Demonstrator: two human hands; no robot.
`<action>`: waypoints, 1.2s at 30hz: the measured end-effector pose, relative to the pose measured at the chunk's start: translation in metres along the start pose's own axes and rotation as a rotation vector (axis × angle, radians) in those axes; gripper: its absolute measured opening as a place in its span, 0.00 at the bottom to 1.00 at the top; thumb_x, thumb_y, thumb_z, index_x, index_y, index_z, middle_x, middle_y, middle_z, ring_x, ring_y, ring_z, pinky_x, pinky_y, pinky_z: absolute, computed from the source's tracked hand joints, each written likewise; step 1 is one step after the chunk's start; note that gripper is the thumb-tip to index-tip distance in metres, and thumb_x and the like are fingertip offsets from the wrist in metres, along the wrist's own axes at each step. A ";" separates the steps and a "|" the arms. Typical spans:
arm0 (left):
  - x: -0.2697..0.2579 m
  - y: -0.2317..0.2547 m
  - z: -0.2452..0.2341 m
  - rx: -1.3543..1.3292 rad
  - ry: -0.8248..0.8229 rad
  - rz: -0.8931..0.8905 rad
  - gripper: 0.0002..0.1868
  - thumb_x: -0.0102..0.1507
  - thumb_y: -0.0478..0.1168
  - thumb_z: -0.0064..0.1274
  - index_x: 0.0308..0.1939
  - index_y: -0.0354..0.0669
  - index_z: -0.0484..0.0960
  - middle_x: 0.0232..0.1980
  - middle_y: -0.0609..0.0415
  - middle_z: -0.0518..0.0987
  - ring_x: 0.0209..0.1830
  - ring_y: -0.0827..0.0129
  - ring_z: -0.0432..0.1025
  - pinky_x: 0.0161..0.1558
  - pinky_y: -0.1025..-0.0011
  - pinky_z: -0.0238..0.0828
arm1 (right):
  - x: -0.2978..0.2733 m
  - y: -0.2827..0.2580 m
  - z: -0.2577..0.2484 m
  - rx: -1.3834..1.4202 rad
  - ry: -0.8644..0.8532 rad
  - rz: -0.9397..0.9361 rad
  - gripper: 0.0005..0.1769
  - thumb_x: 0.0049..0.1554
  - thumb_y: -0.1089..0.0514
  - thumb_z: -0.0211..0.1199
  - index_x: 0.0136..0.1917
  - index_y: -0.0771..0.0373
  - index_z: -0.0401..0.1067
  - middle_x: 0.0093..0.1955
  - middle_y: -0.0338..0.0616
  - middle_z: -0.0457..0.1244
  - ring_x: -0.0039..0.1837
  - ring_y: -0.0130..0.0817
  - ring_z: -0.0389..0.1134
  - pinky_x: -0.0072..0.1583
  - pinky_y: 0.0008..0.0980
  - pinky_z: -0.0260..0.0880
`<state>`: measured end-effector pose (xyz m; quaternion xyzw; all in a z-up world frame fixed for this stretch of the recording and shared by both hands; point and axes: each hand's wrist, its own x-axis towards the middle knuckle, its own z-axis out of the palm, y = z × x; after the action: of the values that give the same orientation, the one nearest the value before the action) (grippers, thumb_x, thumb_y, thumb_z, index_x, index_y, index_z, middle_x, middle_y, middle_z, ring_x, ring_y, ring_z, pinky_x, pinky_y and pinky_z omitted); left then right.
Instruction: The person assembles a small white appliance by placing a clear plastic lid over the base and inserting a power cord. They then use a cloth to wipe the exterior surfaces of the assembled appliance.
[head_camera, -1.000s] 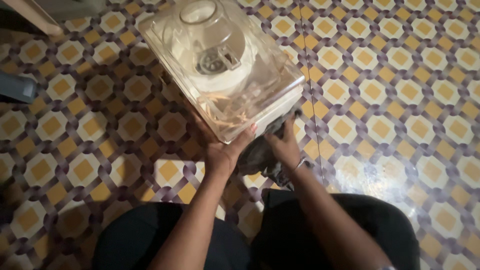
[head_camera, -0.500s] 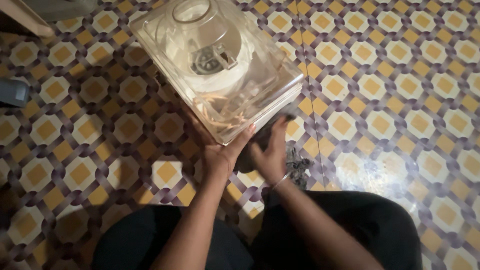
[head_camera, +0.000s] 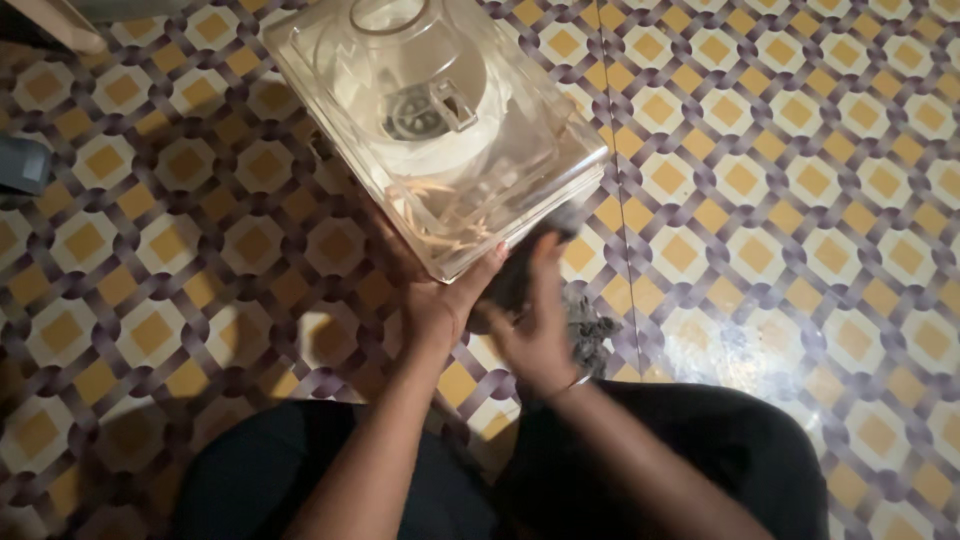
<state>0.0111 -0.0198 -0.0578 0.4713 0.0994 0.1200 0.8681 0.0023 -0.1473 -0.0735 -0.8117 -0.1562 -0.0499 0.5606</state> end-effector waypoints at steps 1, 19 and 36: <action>0.000 -0.002 0.000 0.115 0.036 0.098 0.65 0.54 0.33 0.70 0.85 0.33 0.39 0.71 0.34 0.65 0.64 0.55 0.69 0.64 0.60 0.73 | -0.010 -0.003 0.007 -0.173 -0.007 -0.147 0.60 0.49 0.63 0.70 0.81 0.74 0.34 0.84 0.72 0.36 0.86 0.63 0.33 0.81 0.45 0.38; -0.004 0.009 0.011 0.190 0.082 0.178 0.73 0.54 0.34 0.69 0.82 0.41 0.22 0.73 0.38 0.63 0.65 0.60 0.68 0.65 0.66 0.71 | 0.048 0.014 -0.041 0.229 -0.006 0.037 0.67 0.49 0.64 0.73 0.82 0.74 0.24 0.87 0.65 0.25 0.87 0.50 0.29 0.81 0.40 0.36; -0.006 0.009 0.011 0.308 0.203 0.054 0.69 0.53 0.31 0.70 0.79 0.42 0.27 0.59 0.48 0.77 0.52 0.70 0.75 0.56 0.72 0.74 | 0.040 0.044 0.006 -0.329 0.159 0.028 0.72 0.46 0.51 0.77 0.81 0.75 0.26 0.79 0.81 0.31 0.79 0.79 0.37 0.78 0.57 0.40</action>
<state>0.0073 -0.0261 -0.0440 0.5864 0.1911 0.1735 0.7678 0.0527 -0.1480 -0.1046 -0.8881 -0.0900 -0.1311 0.4313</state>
